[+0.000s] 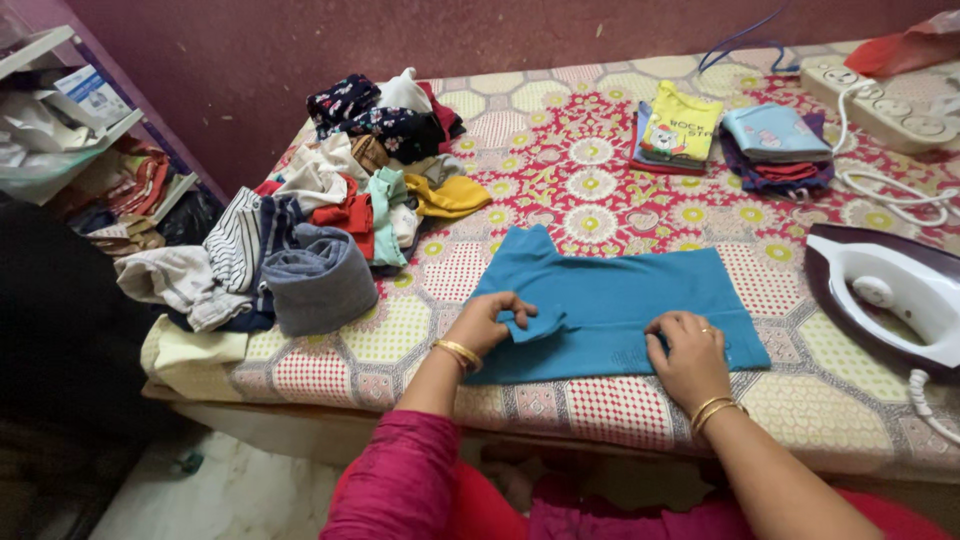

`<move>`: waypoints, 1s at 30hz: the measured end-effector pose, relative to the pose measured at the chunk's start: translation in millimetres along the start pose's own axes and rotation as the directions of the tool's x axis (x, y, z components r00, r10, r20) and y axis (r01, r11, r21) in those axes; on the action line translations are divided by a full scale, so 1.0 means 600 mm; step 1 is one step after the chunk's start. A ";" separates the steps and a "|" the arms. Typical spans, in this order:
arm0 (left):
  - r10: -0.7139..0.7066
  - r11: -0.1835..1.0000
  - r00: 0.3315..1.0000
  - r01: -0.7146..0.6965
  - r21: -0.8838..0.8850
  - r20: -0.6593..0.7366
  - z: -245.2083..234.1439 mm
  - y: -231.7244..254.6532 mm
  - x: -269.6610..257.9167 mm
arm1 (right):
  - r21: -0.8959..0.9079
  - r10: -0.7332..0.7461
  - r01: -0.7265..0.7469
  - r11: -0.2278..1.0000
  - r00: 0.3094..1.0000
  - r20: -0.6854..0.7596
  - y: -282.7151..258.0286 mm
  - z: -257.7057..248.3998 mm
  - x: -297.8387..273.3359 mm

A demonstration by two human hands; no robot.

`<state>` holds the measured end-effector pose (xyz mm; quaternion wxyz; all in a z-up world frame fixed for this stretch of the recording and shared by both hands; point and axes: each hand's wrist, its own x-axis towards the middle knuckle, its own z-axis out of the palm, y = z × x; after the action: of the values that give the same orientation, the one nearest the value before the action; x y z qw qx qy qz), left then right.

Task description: The person irons a yellow t-shirt and a blue t-shirt on a bed, then folds each shirt and places them in a stack. The person uses an electric iron and handles the shirts by hand.

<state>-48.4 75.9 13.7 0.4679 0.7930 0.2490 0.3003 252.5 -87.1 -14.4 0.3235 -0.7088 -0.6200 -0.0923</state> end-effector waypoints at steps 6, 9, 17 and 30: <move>-0.069 0.887 0.989 0.002 0.461 0.128 -0.008 0.017 -0.057 | 0.009 0.002 -0.002 1.000 1.000 0.007 0.002 -0.004 -0.005; -0.052 0.847 0.989 -0.030 0.531 0.139 -0.010 0.026 -0.065 | 0.016 -0.013 0.013 1.000 1.000 0.000 0.001 -0.004 -0.007; -0.035 0.647 0.954 0.249 0.721 -0.298 0.010 0.061 -0.105 | 0.030 -0.012 0.011 0.999 1.000 0.013 0.001 -0.011 -0.011; -0.044 0.818 0.908 0.272 0.506 -0.416 0.034 0.015 -0.084 | 0.020 -0.026 0.026 0.999 1.000 -0.003 0.000 -0.010 -0.011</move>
<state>-67.7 25.8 1.9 0.1837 0.7951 0.4783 0.3245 252.6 -96.1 -13.0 0.3305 -0.6972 -0.6295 -0.0913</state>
